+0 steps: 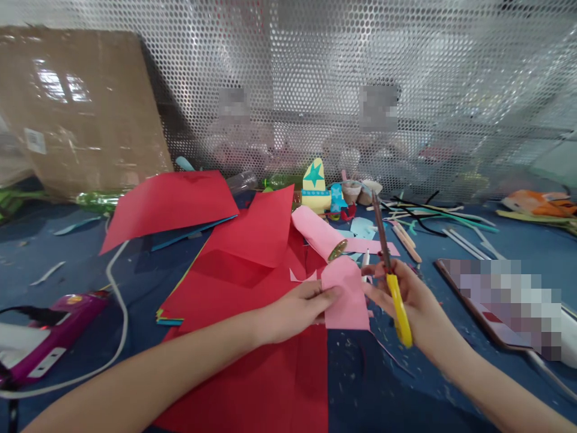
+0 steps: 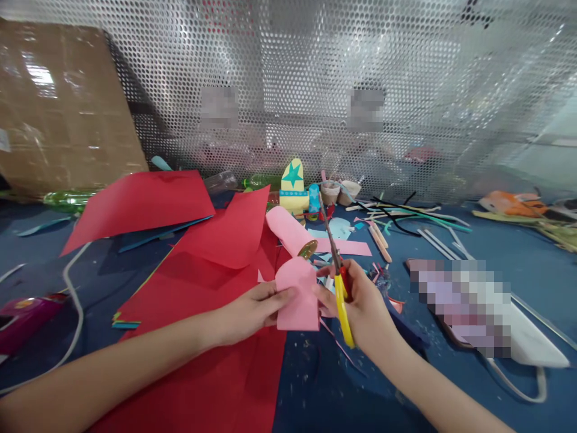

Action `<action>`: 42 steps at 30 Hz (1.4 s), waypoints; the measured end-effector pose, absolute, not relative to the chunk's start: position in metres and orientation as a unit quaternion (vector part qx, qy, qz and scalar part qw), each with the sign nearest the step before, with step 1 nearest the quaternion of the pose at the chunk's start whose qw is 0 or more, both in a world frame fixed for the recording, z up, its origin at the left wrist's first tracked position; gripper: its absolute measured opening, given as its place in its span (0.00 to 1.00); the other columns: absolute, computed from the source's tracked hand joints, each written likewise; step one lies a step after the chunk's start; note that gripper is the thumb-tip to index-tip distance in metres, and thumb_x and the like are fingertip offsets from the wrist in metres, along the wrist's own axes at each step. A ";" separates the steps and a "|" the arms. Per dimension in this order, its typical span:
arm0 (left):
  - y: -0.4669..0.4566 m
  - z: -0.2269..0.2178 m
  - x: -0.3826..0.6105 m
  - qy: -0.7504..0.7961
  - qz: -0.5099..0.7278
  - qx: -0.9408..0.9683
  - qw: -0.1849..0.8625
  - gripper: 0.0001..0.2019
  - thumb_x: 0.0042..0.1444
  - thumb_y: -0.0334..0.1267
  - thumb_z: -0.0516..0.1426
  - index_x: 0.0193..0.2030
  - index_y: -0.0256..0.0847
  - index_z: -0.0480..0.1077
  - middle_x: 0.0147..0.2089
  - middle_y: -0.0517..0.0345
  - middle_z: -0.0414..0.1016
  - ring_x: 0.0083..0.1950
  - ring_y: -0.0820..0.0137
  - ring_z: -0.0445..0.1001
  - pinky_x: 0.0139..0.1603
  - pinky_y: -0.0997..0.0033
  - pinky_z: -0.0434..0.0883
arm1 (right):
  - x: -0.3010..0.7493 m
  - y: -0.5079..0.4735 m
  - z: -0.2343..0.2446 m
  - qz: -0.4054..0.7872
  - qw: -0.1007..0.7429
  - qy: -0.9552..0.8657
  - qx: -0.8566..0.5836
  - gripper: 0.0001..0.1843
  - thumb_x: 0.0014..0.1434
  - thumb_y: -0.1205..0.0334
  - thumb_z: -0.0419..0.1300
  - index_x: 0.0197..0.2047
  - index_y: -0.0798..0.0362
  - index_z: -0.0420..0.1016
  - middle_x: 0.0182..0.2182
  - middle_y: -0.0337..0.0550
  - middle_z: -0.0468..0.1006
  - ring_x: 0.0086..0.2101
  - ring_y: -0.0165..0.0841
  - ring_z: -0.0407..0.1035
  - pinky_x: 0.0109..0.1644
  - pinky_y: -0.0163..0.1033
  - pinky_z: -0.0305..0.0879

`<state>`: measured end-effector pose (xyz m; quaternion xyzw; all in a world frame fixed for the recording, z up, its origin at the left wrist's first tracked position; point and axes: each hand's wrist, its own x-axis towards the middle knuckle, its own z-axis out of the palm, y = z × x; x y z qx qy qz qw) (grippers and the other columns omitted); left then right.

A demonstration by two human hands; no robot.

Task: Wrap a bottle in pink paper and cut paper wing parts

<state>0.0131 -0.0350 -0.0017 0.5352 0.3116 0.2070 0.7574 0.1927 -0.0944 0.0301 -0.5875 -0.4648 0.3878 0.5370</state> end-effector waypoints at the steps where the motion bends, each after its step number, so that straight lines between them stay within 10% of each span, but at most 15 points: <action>1: -0.036 0.000 0.012 0.311 0.188 0.535 0.763 0.24 0.47 0.60 0.62 0.34 0.38 0.72 0.32 0.57 0.72 0.36 0.69 0.71 0.42 0.67 0.68 | 0.192 -0.094 0.032 0.391 0.540 -0.462 -0.585 0.29 0.35 0.41 0.73 0.30 0.48 0.62 0.31 0.37 0.74 0.21 0.26 0.60 0.25 0.35 0.63; 19: -0.039 0.008 0.009 0.314 0.088 0.616 0.717 0.21 0.54 0.57 0.58 0.37 0.38 0.72 0.36 0.57 0.71 0.41 0.68 0.71 0.42 0.70 0.70 | 0.196 -0.094 0.017 0.428 0.566 -0.455 -0.539 0.23 0.36 0.57 0.76 0.30 0.47 0.66 0.24 0.31 0.70 0.22 0.27 0.62 0.23 0.31 0.62; 42: -0.042 0.008 0.019 0.322 0.130 0.573 0.743 0.16 0.48 0.43 0.65 0.39 0.32 0.78 0.39 0.46 0.82 0.39 0.65 0.81 0.41 0.70 0.76 | 0.200 -0.087 0.027 0.310 0.607 -0.471 -0.560 0.24 0.38 0.52 0.75 0.30 0.47 0.64 0.25 0.32 0.67 0.26 0.30 0.63 0.30 0.36 0.64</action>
